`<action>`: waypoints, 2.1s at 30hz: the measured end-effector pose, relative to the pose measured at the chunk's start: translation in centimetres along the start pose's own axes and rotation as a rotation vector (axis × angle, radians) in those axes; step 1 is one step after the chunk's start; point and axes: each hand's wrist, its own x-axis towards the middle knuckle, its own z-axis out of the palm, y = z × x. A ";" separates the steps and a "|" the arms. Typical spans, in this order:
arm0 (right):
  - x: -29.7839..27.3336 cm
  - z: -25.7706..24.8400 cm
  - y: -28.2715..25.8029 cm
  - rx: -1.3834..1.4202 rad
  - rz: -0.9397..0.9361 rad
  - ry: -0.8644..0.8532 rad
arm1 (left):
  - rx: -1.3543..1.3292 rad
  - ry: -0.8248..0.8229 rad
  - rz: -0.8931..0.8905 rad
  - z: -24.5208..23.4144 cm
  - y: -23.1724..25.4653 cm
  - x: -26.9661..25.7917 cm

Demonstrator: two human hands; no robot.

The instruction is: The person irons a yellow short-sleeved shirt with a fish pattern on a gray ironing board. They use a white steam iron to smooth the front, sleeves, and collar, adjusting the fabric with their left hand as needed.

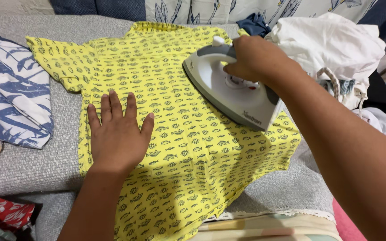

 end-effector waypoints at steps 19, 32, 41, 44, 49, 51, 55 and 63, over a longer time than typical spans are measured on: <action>-9.2 -2.4 -3.4 0.008 0.166 -0.113 | -0.010 -0.030 -0.010 0.1 0.0 0.1; 1.8 0.4 -1.3 0.004 0.024 0.058 | -0.034 -0.044 -0.017 -0.4 0.2 0.0; -1.4 -0.9 -1.9 0.085 0.074 -0.080 | -0.053 -0.036 -0.018 -0.4 0.1 0.1; -4.0 -1.3 -2.0 0.111 0.117 -0.106 | -0.049 -0.028 -0.009 -0.2 -0.1 0.3; -8.8 -2.9 -3.0 0.094 0.186 -0.159 | -0.010 0.028 -0.003 0.4 -0.6 0.8; -10.0 -3.3 -3.1 0.085 0.176 -0.148 | 0.008 0.028 -0.002 0.7 -0.7 0.9; -11.1 -3.4 -2.8 0.117 0.172 -0.127 | -0.011 0.144 0.019 0.9 -1.2 0.5; -8.4 -3.4 -2.4 0.202 0.036 -0.159 | -0.084 0.254 0.019 0.3 -1.8 -0.4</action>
